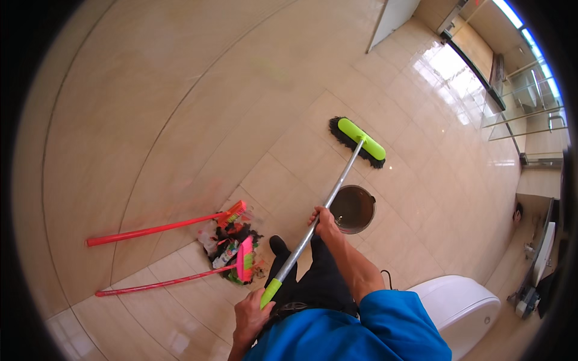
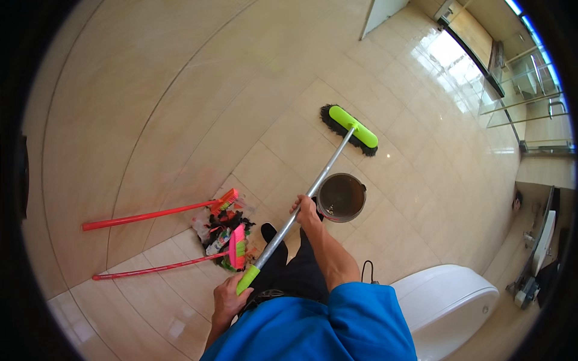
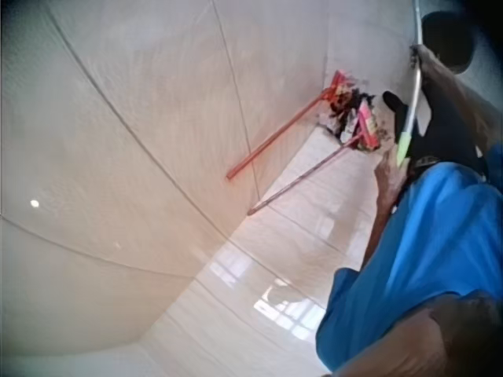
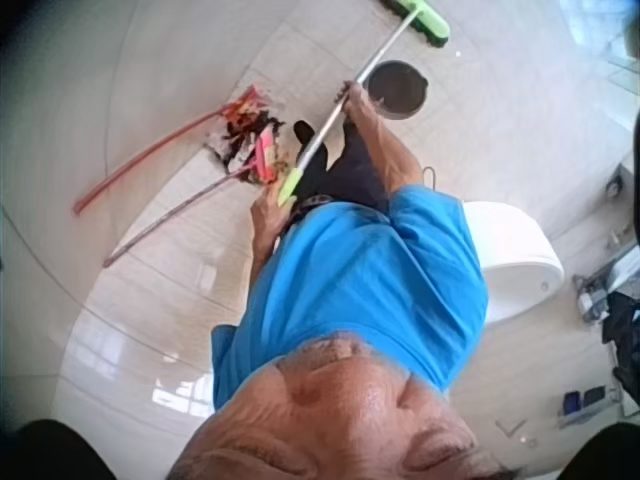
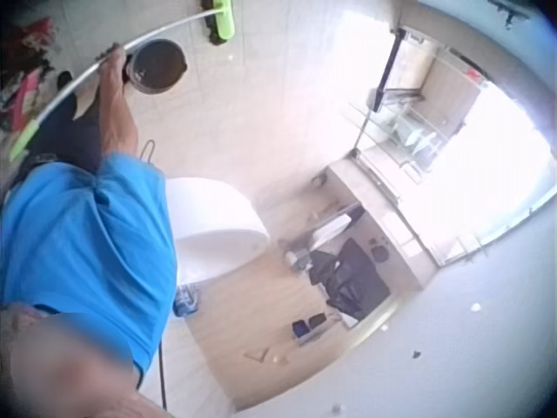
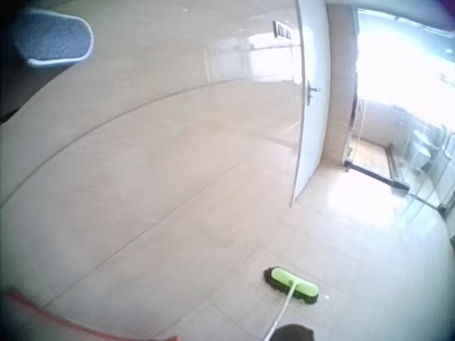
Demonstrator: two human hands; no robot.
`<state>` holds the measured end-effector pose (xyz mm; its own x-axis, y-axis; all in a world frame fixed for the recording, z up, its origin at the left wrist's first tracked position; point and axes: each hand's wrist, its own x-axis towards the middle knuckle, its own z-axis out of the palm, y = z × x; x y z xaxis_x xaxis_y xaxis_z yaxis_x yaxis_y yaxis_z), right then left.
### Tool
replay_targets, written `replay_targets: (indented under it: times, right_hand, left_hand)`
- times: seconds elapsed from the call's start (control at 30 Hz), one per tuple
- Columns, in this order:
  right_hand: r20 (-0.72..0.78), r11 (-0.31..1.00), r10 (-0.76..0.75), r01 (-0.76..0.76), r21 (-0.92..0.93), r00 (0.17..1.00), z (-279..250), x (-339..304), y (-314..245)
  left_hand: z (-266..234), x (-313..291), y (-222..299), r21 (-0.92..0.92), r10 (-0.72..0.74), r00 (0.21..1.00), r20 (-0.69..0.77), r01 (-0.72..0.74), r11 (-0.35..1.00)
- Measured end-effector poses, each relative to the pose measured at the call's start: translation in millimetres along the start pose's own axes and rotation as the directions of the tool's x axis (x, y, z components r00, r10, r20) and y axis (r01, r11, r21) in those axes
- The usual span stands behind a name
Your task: The person mops the bathroom floor using a red mop and a bucket, then switches to a green mop to continue cleaning. The person moves around the bathroom, covering different areas of the floor.
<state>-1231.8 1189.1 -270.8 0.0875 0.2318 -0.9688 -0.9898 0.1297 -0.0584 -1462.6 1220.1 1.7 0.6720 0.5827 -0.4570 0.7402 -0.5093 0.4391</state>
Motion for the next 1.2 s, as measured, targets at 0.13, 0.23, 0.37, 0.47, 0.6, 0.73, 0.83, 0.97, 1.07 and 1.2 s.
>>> replay_targets:
  times: [0.13,0.23,0.37,0.47,0.6,0.73,0.83,0.97,1.07,1.2]
  right_hand:
    - [-0.017,1.000,-0.024,0.024,0.005,1.000,8,-22,32]
    - [-0.043,0.999,-0.036,0.037,0.022,0.998,17,-35,59]
    - [-0.089,0.996,-0.077,0.081,0.041,0.993,37,-67,98]
    - [0.008,0.992,-0.046,0.044,0.114,0.999,52,-100,134]
    - [0.296,0.976,-0.039,-0.027,0.214,0.954,47,-131,142]
    - [0.128,0.943,-0.167,0.120,0.309,0.978,26,-107,95]
    - [0.028,0.932,-0.171,0.153,0.328,0.985,36,-119,123]
    - [0.057,0.956,-0.082,0.063,0.285,0.995,41,-138,176]
    - [0.021,0.972,-0.028,0.022,0.235,0.999,44,-142,205]
    - [0.019,0.973,0.027,-0.030,0.230,0.999,43,-133,211]
  left_hand:
    - [-8,-21,-39,-0.036,0.026,0.995,-0.099,-0.030,0.999]
    - [-20,-38,-70,0.109,0.016,0.984,-0.175,0.003,0.994]
    - [-25,-55,-126,0.411,0.061,0.941,-0.333,0.087,0.908]
    - [-39,-66,-187,0.385,0.045,0.910,-0.413,0.130,0.913]
    - [-78,-88,-245,0.286,-0.050,0.939,-0.340,0.154,0.946]
    - [-103,-97,-262,0.272,-0.055,0.939,-0.340,0.154,0.950]
    - [-125,-94,-269,0.338,0.036,0.871,-0.490,0.152,0.929]
    - [-165,-106,-281,0.472,0.034,0.849,-0.528,0.260,0.842]
    - [-190,-112,-294,0.491,0.026,0.868,-0.497,0.255,0.833]
    - [-204,-111,-284,0.508,-0.025,0.892,-0.452,0.280,0.815]
